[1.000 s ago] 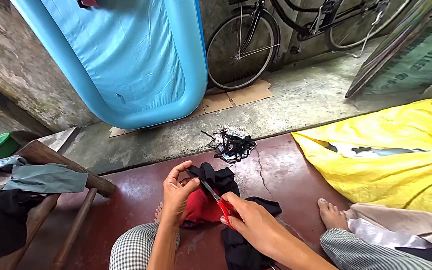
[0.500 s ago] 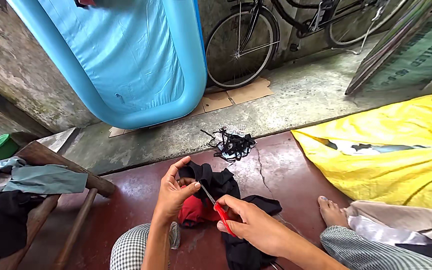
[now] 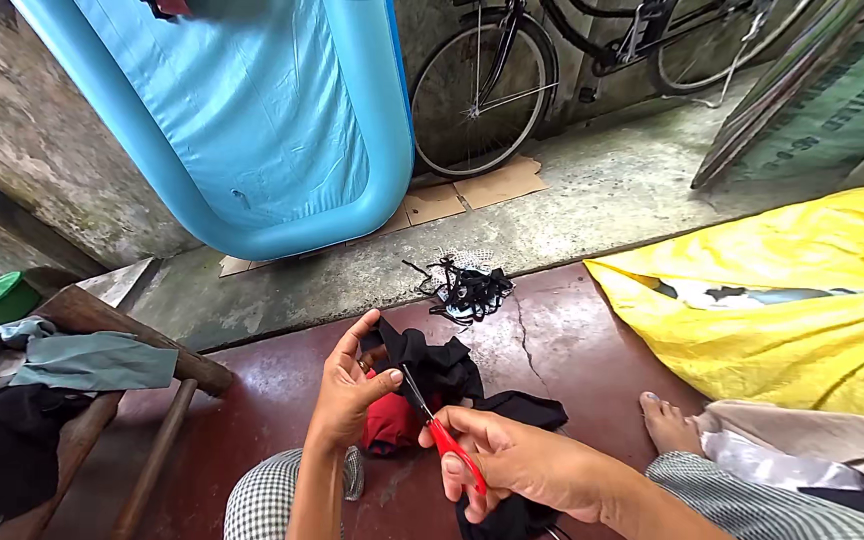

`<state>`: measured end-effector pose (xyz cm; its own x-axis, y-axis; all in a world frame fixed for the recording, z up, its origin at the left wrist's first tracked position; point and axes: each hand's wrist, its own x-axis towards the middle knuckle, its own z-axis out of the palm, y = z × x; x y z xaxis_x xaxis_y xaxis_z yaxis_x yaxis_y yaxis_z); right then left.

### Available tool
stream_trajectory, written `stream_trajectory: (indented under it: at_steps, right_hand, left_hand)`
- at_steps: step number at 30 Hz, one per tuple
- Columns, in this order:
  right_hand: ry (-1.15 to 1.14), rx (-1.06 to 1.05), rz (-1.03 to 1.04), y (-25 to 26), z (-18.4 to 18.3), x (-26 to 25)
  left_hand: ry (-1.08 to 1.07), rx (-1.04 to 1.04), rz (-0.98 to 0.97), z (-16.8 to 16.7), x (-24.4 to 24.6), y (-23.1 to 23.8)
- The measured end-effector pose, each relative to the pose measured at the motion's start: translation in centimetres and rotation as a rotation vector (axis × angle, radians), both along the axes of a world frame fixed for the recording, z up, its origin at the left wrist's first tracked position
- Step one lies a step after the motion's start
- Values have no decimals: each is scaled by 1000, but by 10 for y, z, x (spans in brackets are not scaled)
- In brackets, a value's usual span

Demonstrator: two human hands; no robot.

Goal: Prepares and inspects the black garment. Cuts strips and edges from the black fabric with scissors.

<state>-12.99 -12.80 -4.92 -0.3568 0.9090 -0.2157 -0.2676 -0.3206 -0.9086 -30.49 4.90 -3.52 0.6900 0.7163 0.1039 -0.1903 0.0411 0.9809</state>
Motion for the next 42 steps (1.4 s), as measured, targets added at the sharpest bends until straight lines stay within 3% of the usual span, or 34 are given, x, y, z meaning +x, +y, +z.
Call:
stream_trajectory:
  at_steps: [9,15,42]
  right_hand:
    - [125,85,-47,5,-6,-3]
    - [34,97,-133,7,-4,-5]
    - [-142,140,-180,10,-16,1]
  left_hand:
    - [-155,-75,-85,-7,8,-11]
    - [-172,-96,-104,-9,12,-13]
    - [24,97,-182,-3,5,-14]
